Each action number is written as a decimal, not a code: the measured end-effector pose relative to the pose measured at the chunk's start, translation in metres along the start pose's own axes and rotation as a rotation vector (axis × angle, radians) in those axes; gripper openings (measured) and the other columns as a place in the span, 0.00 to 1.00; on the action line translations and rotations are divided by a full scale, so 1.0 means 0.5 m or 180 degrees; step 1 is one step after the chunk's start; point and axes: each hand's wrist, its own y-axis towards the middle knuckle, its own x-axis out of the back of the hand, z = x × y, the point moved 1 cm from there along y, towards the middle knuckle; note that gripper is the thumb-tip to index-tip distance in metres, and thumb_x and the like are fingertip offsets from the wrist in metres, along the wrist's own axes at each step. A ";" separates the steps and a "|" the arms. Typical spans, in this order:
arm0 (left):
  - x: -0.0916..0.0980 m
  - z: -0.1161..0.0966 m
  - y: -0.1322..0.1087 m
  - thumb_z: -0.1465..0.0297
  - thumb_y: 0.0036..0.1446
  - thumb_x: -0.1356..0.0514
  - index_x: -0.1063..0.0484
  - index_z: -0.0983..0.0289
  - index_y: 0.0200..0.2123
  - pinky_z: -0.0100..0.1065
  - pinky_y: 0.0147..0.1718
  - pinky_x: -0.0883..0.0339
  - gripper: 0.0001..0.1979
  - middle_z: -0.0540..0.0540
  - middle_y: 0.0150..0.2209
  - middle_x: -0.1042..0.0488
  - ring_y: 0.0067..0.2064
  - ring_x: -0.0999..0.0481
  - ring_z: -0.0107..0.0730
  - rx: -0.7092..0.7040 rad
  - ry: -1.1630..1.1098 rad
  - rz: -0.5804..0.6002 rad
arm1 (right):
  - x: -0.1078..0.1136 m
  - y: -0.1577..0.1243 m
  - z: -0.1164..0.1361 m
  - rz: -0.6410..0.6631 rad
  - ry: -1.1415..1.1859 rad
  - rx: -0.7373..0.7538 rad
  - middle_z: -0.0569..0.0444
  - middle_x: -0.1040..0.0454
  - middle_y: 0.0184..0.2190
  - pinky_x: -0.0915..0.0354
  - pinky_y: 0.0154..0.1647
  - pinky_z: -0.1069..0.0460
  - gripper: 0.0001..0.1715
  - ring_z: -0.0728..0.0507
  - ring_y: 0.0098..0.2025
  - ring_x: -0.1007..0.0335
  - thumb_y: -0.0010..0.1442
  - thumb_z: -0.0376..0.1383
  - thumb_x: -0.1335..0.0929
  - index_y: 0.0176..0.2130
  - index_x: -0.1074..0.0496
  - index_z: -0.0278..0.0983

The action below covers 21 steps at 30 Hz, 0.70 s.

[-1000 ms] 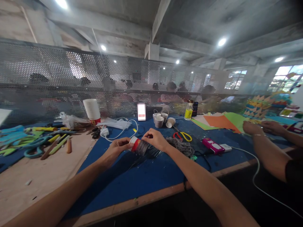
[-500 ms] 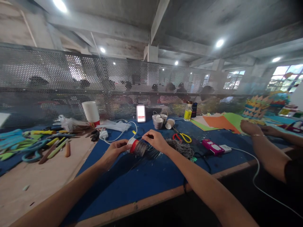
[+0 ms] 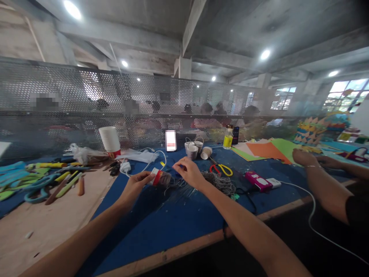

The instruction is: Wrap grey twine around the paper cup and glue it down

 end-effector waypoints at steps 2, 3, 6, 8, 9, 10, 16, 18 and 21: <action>0.003 0.001 0.003 0.52 0.53 0.30 0.17 0.61 0.30 0.34 0.36 0.36 0.17 0.53 0.30 0.20 0.33 0.27 0.37 -0.0093 0.0110 -0.0108 | 0.012 0.003 -0.014 -0.0162 -0.0406 -0.0126 0.52 0.26 0.42 0.33 0.44 0.53 0.12 0.48 0.39 0.28 0.71 0.41 0.32 0.42 0.21 0.38; 0.004 0.002 0.004 0.52 0.53 0.30 0.17 0.61 0.30 0.35 0.36 0.36 0.17 0.53 0.30 0.20 0.33 0.27 0.38 -0.0134 0.0160 -0.0153 | 0.018 0.004 -0.021 -0.0180 -0.0654 -0.0221 0.52 0.25 0.43 0.33 0.45 0.53 0.12 0.47 0.40 0.28 0.72 0.40 0.33 0.43 0.21 0.38; 0.007 0.003 0.006 0.52 0.53 0.31 0.17 0.60 0.30 0.34 0.35 0.37 0.17 0.53 0.30 0.20 0.33 0.27 0.38 -0.0217 0.0280 -0.0272 | 0.032 0.002 -0.037 -0.0013 -0.1406 -0.0496 0.50 0.24 0.45 0.34 0.48 0.50 0.10 0.44 0.45 0.27 0.71 0.38 0.32 0.47 0.22 0.39; 0.007 0.002 0.006 0.52 0.52 0.31 0.17 0.61 0.30 0.34 0.34 0.37 0.17 0.53 0.30 0.20 0.33 0.27 0.38 -0.0226 0.0295 -0.0344 | 0.034 -0.002 -0.045 0.0211 -0.1876 -0.0636 0.47 0.24 0.47 0.34 0.52 0.48 0.11 0.40 0.51 0.28 0.70 0.38 0.31 0.49 0.23 0.38; 0.007 0.002 0.005 0.51 0.52 0.31 0.17 0.61 0.30 0.33 0.33 0.38 0.18 0.53 0.30 0.20 0.33 0.27 0.38 -0.0221 0.0286 -0.0372 | 0.033 -0.004 -0.049 0.0337 -0.2089 -0.0691 0.45 0.24 0.48 0.35 0.54 0.47 0.11 0.39 0.53 0.29 0.70 0.39 0.31 0.50 0.23 0.38; 0.006 0.000 0.004 0.51 0.51 0.31 0.17 0.62 0.31 0.33 0.33 0.38 0.18 0.54 0.30 0.20 0.33 0.27 0.38 -0.0209 0.0287 -0.0385 | 0.031 -0.007 -0.053 0.0466 -0.2279 -0.0739 0.44 0.24 0.50 0.35 0.55 0.46 0.12 0.37 0.55 0.29 0.70 0.40 0.31 0.50 0.24 0.37; 0.003 -0.007 -0.002 0.50 0.51 0.31 0.18 0.61 0.31 0.33 0.33 0.38 0.19 0.53 0.29 0.22 0.33 0.28 0.38 -0.0200 0.0379 -0.0379 | 0.019 -0.018 -0.070 0.0917 -0.2754 -0.0870 0.40 0.24 0.52 0.34 0.53 0.43 0.19 0.34 0.56 0.29 0.69 0.45 0.30 0.52 0.27 0.34; 0.003 -0.005 -0.001 0.51 0.52 0.31 0.18 0.62 0.31 0.34 0.35 0.37 0.19 0.53 0.29 0.22 0.33 0.28 0.38 -0.0240 0.0326 -0.0320 | 0.016 -0.019 -0.072 0.0932 -0.2770 -0.0816 0.40 0.23 0.51 0.34 0.54 0.43 0.20 0.34 0.56 0.28 0.69 0.45 0.30 0.53 0.28 0.34; 0.004 -0.002 0.001 0.51 0.53 0.31 0.18 0.62 0.32 0.33 0.37 0.37 0.19 0.52 0.30 0.21 0.35 0.28 0.37 -0.0252 0.0246 -0.0278 | 0.009 -0.020 -0.073 0.0952 -0.2780 -0.0756 0.41 0.24 0.53 0.34 0.54 0.43 0.19 0.35 0.55 0.27 0.70 0.42 0.30 0.55 0.29 0.34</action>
